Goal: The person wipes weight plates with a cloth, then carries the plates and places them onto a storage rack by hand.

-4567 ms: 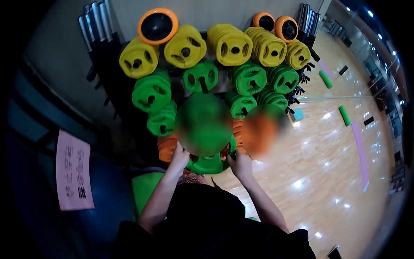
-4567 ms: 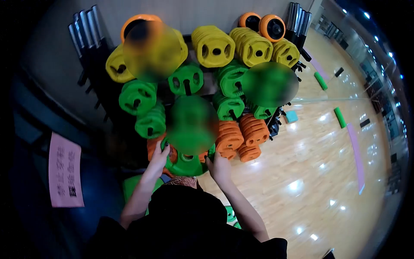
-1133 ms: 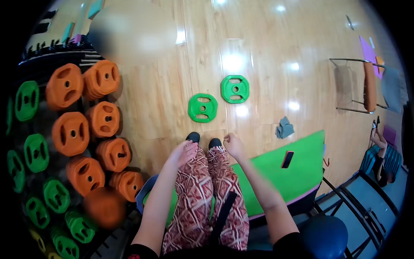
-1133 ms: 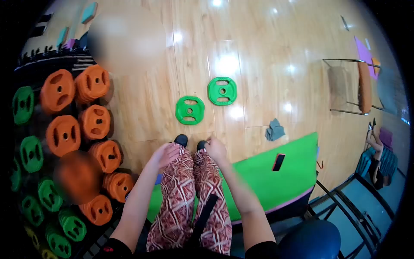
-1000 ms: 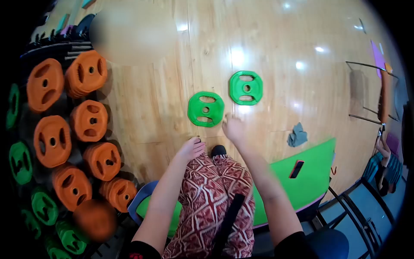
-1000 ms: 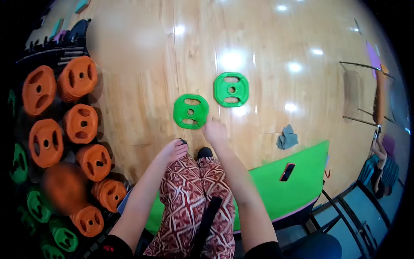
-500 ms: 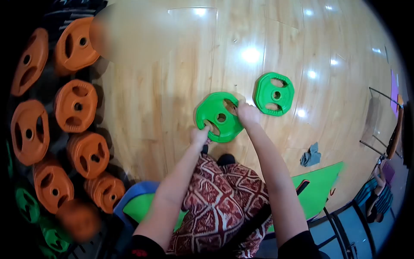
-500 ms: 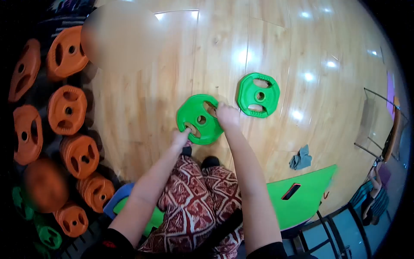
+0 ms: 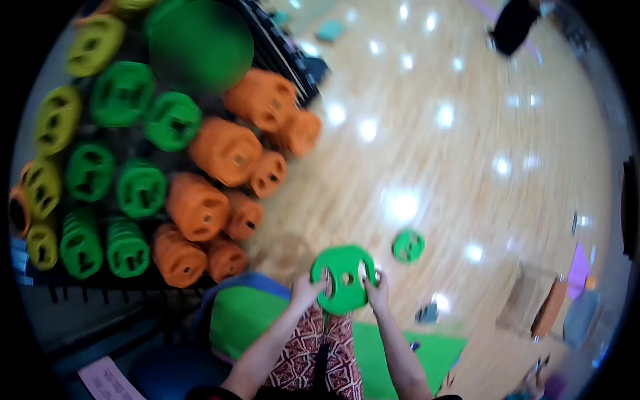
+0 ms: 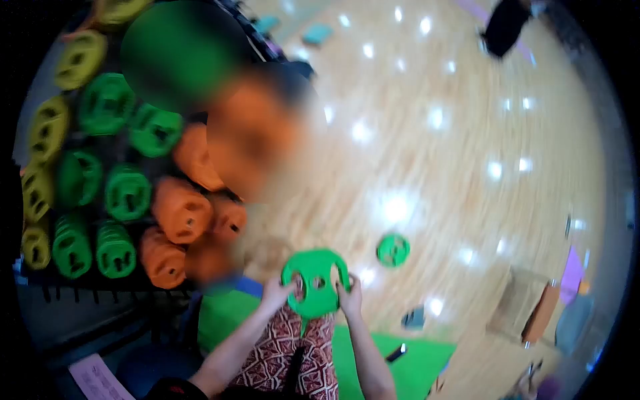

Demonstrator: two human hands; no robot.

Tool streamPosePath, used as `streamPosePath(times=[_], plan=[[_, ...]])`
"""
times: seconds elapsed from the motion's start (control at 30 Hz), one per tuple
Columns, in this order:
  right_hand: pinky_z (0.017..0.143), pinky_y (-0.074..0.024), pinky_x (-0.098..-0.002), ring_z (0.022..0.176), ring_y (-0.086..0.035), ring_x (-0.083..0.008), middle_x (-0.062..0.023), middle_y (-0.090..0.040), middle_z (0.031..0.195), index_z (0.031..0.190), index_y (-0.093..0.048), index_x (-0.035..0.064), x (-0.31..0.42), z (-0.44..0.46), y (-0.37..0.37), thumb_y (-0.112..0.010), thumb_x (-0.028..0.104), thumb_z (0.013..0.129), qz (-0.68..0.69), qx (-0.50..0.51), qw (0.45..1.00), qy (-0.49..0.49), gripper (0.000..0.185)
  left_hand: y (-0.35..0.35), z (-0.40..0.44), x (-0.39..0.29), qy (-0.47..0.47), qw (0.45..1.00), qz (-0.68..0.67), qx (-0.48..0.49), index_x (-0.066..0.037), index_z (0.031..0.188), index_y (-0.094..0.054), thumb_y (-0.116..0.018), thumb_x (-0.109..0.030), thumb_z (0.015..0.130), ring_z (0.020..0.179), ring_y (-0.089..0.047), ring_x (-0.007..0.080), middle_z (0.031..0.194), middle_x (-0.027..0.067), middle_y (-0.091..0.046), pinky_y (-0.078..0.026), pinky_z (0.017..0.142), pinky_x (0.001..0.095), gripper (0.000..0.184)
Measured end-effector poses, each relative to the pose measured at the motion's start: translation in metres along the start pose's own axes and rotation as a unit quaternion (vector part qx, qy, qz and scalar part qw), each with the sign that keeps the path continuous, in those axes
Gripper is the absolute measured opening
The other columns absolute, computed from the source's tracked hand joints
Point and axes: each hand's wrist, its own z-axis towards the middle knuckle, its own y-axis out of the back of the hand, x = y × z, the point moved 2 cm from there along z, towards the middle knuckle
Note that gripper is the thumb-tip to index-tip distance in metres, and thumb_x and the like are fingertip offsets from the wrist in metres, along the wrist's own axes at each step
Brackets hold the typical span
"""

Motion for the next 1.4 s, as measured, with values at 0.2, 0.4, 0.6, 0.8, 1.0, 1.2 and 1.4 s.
streamPosePath(times=[0.2,0.4,0.6,0.8,1.0,1.2,1.4], plan=[[0.063,-0.0465,-0.0326,0.072,-0.059,-0.0214,-0.0148,-0.06,0.079,0.097,-0.051,-0.0049,0.145,-0.062,-0.014,-0.06,0.012,0.074,-0.219,0.216,0.951,0.032,0.03,0.095,-0.122,-0.054,0.057,0.99,-0.081,-0.095,-0.004,0.085,-0.062,-0.063,-0.027,0.068,0.067,-0.06,0.0211,0.071,0.0115,-0.062,-0.045,0.062,0.0312,0.029],[0.06,-0.0464,-0.0322,0.07,-0.058,-0.0214,-0.0152,-0.058,0.076,0.09,-0.05,-0.0053,0.244,-0.114,-0.091,-0.06,0.008,0.066,-0.283,0.31,0.899,0.128,0.029,0.184,-0.175,-0.042,-0.031,0.947,-0.165,-0.273,-0.002,0.096,-0.056,-0.06,-0.025,0.073,0.075,-0.059,0.0232,0.082,0.0127,-0.062,-0.045,0.067,0.0321,0.032],[0.056,-0.0441,-0.0303,0.071,-0.051,-0.0182,-0.0094,-0.046,0.087,0.099,-0.035,0.0058,0.329,-0.146,-0.208,-0.052,0.003,0.061,-0.131,0.436,0.89,-0.013,0.042,0.275,-0.154,-0.022,-0.034,0.873,-0.407,-0.266,0.002,0.112,-0.038,-0.056,-0.026,0.082,0.091,-0.052,0.0213,0.1,0.0139,-0.053,-0.041,0.079,0.0298,0.044],[0.061,-0.0436,-0.0296,0.074,-0.05,-0.0177,-0.0085,-0.046,0.087,0.101,-0.035,0.0027,0.409,-0.146,-0.342,-0.05,0.0,0.061,-0.094,0.47,0.875,0.062,0.044,0.414,-0.15,-0.061,-0.111,0.845,-0.442,-0.28,-0.001,0.11,-0.036,-0.053,-0.035,0.082,0.082,-0.047,0.0165,0.089,0.0068,-0.048,-0.038,0.076,0.0267,0.047],[0.079,-0.0388,-0.0274,0.095,-0.045,-0.0204,-0.0119,-0.045,0.104,0.114,-0.03,-0.0036,0.488,-0.144,-0.44,-0.05,-0.004,0.061,-0.01,0.464,0.861,0.206,0.057,0.523,-0.062,-0.043,-0.107,0.828,-0.456,-0.31,-0.006,0.125,-0.023,-0.043,-0.05,0.083,0.111,-0.033,0.0209,0.115,0.0097,-0.039,-0.025,0.094,0.0408,0.064],[0.082,-0.0384,-0.0356,0.092,-0.049,-0.0297,-0.0219,-0.046,0.101,0.103,-0.038,-0.0101,0.532,-0.114,-0.513,-0.061,0.008,0.062,-0.042,0.419,0.847,0.324,0.05,0.579,-0.05,-0.086,-0.083,0.77,-0.562,-0.29,-0.014,0.134,-0.01,-0.037,-0.045,0.087,0.123,-0.024,0.0253,0.135,0.0081,-0.02,-0.027,0.096,0.0492,0.062],[0.083,-0.0372,-0.0352,0.094,-0.046,-0.0283,-0.0209,-0.043,0.1,0.104,-0.034,-0.01,0.536,-0.107,-0.526,-0.058,0.005,0.061,-0.066,0.402,0.851,0.331,0.052,0.59,-0.028,-0.082,-0.081,0.763,-0.566,-0.301,-0.016,0.135,0.004,-0.04,-0.049,0.085,0.129,-0.005,0.0254,0.141,0.0088,-0.002,-0.015,0.102,0.0463,0.075]])
